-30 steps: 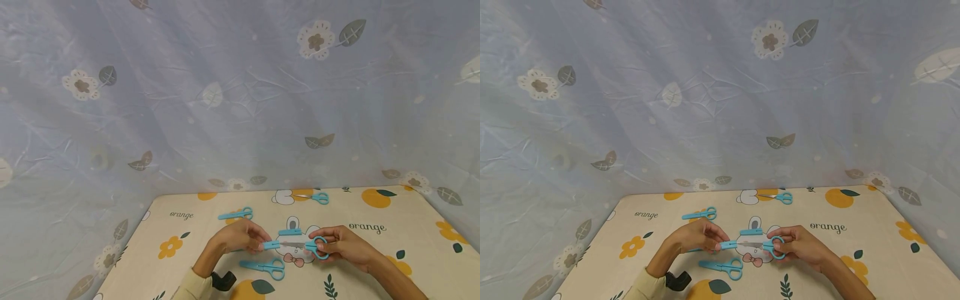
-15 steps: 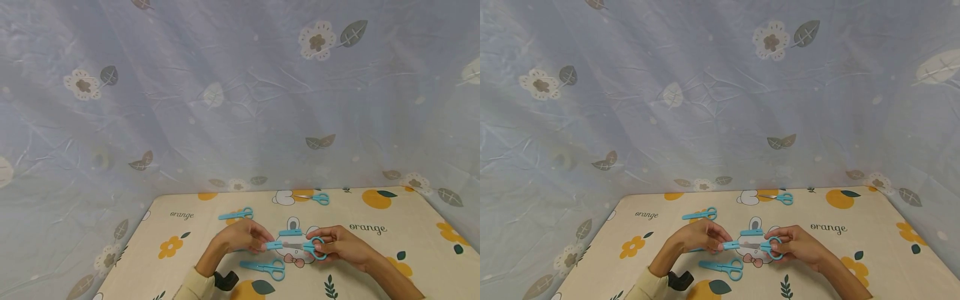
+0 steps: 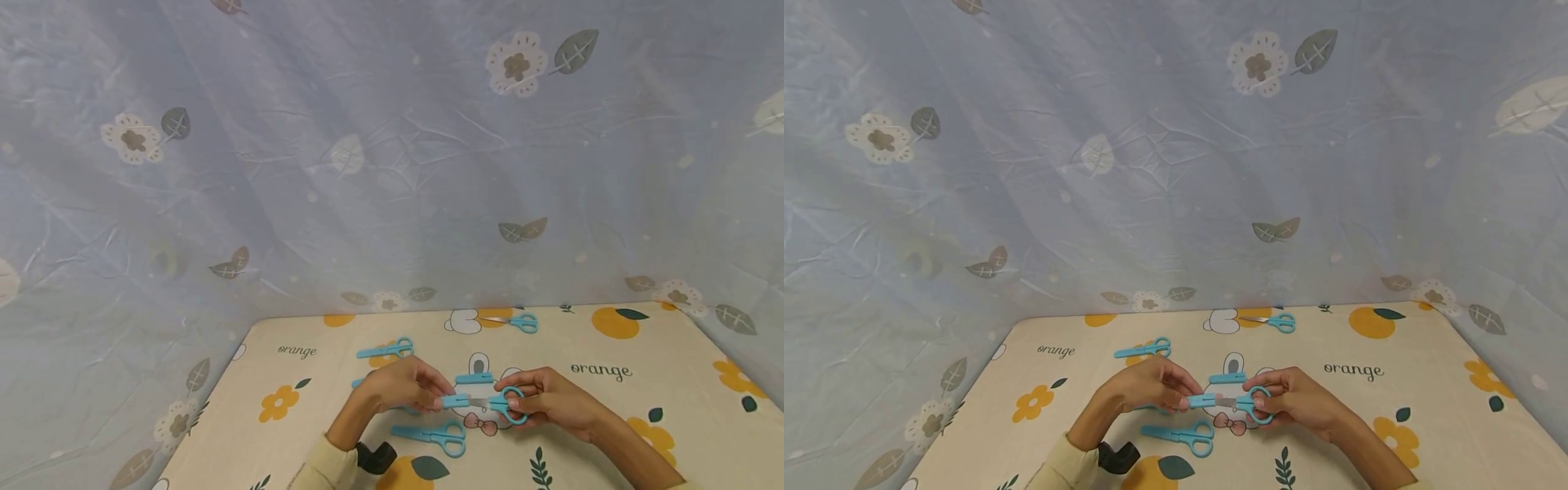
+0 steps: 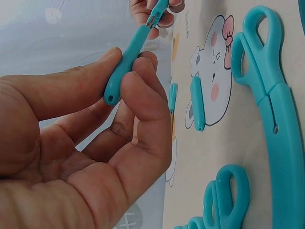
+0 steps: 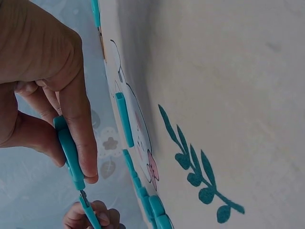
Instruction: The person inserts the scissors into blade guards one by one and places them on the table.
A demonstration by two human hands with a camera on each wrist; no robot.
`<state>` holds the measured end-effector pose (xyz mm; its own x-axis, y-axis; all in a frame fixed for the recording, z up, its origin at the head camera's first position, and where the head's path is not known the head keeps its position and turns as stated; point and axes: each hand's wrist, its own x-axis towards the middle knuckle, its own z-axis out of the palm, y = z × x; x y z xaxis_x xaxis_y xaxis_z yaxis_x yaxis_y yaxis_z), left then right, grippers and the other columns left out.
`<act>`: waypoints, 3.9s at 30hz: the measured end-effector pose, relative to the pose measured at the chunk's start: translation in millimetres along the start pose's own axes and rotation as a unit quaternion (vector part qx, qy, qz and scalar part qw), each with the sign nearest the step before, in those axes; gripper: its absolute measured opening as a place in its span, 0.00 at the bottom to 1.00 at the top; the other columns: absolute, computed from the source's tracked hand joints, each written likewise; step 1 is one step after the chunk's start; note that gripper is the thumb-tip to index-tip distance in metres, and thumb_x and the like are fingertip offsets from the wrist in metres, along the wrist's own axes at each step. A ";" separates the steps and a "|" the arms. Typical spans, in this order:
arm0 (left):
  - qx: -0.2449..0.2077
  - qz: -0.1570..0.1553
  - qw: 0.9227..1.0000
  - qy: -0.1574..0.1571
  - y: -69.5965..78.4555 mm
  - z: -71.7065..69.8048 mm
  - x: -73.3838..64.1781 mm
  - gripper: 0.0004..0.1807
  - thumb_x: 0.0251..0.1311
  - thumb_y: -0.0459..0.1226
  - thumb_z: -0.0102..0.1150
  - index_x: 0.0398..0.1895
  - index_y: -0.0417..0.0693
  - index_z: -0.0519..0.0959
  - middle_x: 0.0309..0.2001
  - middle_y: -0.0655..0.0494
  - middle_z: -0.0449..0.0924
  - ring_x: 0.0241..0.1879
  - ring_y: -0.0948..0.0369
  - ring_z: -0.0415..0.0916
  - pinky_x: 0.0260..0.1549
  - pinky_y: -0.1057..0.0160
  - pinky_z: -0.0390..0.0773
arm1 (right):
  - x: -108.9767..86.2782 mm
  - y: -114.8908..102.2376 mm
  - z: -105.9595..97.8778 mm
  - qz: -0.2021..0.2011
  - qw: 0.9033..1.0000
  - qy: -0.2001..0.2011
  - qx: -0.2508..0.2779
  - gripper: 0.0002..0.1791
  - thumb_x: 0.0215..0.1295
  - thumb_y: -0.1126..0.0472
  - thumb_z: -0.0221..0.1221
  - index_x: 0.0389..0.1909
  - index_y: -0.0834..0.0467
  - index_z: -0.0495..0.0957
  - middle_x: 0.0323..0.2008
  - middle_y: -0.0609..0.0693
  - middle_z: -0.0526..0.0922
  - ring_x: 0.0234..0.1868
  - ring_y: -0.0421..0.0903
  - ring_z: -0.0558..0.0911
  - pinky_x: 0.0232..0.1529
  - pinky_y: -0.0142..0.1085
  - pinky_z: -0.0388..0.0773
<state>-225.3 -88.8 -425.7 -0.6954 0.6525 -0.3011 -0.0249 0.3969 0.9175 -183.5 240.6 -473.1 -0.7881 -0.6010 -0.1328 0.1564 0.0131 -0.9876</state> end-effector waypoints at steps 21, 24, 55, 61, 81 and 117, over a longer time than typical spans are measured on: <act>-0.024 0.001 1.000 0.001 -1.3 8.3 6.6 0.10 0.65 0.24 0.67 0.47 0.36 0.90 0.32 0.57 0.87 0.29 0.63 0.82 0.32 0.66 0.82 | 3.3 0.3 2.6 0.000 1.000 -0.005 0.010 0.24 0.79 0.64 0.60 0.68 0.73 0.74 0.41 0.47 0.93 0.40 0.40 0.92 0.41 0.35 0.89; -0.023 -0.002 1.000 0.006 -3.1 9.6 7.1 0.10 0.64 0.23 0.67 0.46 0.38 0.91 0.31 0.57 0.87 0.28 0.63 0.81 0.30 0.66 0.81 | 3.7 2.1 3.6 0.000 1.000 -0.005 0.010 0.25 0.79 0.64 0.61 0.68 0.75 0.73 0.40 0.47 0.93 0.40 0.39 0.91 0.41 0.35 0.89; 0.021 0.017 0.999 0.030 -1.6 20.3 8.6 0.12 0.60 0.19 0.69 0.43 0.37 0.91 0.35 0.45 0.90 0.29 0.62 0.82 0.29 0.65 0.83 | 7.8 4.8 11.1 0.011 0.999 0.031 -0.016 0.29 0.74 0.65 0.66 0.67 0.80 0.71 0.35 0.47 0.90 0.37 0.40 0.91 0.39 0.37 0.90; 0.037 0.019 0.998 0.043 0.1 21.7 8.9 0.13 0.60 0.19 0.69 0.42 0.40 0.92 0.36 0.48 0.92 0.28 0.62 0.82 0.29 0.66 0.80 | 8.5 1.9 12.4 0.011 0.999 0.039 -0.023 0.28 0.73 0.66 0.66 0.66 0.80 0.72 0.35 0.48 0.91 0.36 0.41 0.91 0.38 0.38 0.90; 0.017 0.004 0.998 0.055 -1.6 26.3 10.8 0.11 0.60 0.20 0.69 0.41 0.39 0.92 0.36 0.44 0.91 0.27 0.63 0.80 0.27 0.67 0.79 | 9.9 -0.6 19.8 0.023 0.996 0.069 -0.051 0.24 0.73 0.66 0.66 0.63 0.77 0.76 0.34 0.48 0.91 0.34 0.40 0.89 0.36 0.35 0.89; 0.042 -0.002 0.994 0.102 -6.5 43.1 12.6 0.12 0.55 0.20 0.73 0.34 0.43 0.93 0.33 0.52 0.91 0.29 0.62 0.84 0.26 0.67 0.79 | 12.2 4.2 32.4 0.015 0.993 0.086 -0.083 0.17 0.71 0.70 0.66 0.57 0.74 0.80 0.30 0.49 0.88 0.31 0.40 0.85 0.31 0.34 0.87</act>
<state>-202.9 -55.3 -446.7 -0.8267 0.5099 -0.2377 0.0264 0.4572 0.8890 -173.1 207.4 -476.1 -0.8772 -0.4528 -0.1600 0.0915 0.1694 -0.9813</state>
